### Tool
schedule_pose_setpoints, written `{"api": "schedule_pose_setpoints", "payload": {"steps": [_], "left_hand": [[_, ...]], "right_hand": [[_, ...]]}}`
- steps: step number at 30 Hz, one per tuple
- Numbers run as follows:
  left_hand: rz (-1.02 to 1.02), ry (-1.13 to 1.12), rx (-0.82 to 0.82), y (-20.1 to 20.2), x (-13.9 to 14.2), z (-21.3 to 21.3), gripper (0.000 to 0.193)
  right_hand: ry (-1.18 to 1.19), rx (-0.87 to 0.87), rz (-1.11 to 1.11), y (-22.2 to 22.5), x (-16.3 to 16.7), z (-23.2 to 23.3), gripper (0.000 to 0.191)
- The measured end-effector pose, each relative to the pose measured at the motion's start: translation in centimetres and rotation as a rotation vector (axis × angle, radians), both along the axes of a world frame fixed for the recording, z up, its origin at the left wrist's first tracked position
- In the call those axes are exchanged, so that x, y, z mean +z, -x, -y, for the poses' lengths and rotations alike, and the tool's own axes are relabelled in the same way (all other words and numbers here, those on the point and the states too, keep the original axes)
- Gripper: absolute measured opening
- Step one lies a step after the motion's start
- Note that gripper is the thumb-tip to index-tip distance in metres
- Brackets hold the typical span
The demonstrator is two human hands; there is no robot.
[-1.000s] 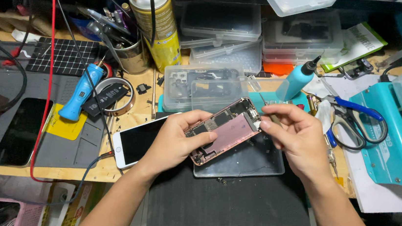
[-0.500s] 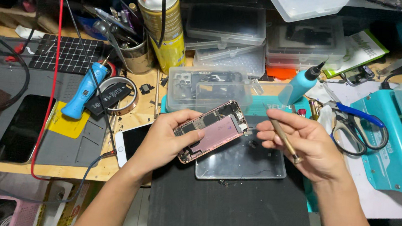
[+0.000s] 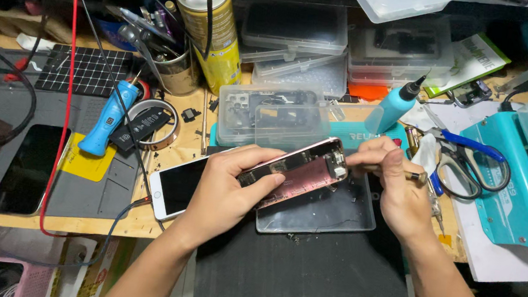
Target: The person uses a small screwdriver to remove screws from a disassembled smartphone chassis on a workbench. They place the removed screws into a clear plastic parts box and continue unscrewing additional fasteners from the device.
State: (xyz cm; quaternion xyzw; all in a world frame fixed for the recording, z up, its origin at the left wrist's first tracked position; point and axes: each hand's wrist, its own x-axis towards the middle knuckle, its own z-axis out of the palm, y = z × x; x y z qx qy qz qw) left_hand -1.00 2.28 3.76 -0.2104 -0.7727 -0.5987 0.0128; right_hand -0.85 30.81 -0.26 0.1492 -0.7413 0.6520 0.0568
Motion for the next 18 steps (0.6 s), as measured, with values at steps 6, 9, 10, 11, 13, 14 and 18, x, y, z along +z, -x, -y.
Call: {"api": "schedule_pose_setpoints", "payload": {"steps": [6,9,10,11,13,14,18], "left_hand": [[-0.060,0.036,0.041,-0.7,1.4,-0.6,0.023],[-0.097,0.057,0.064,-0.8,1.6,-0.4,0.023],[-0.086,0.053,0.067,-0.8,1.6,-0.4,0.023],[-0.076,0.049,0.070,-0.8,1.5,-0.3,0.023],[-0.039,0.034,0.072,-0.8,1.4,-0.1,0.024],[-0.010,0.024,0.071,-0.8,1.3,-0.1,0.025],[0.071,-0.004,0.076,-0.6,0.8,-0.1,0.027]], "right_hand": [[0.207,-0.038,0.196,-0.1,0.6,0.3,0.058],[0.190,-0.095,0.278,-0.1,0.3,0.3,0.042],[0.162,-0.047,0.241,-0.1,0.2,0.2,0.033],[0.134,0.000,0.203,-0.2,0.2,0.2,0.024],[0.105,0.054,0.187,-0.2,0.2,0.2,0.014],[0.106,0.059,0.212,-0.3,0.2,0.2,0.012],[0.068,0.043,0.277,-0.4,0.5,0.5,0.012]]}}
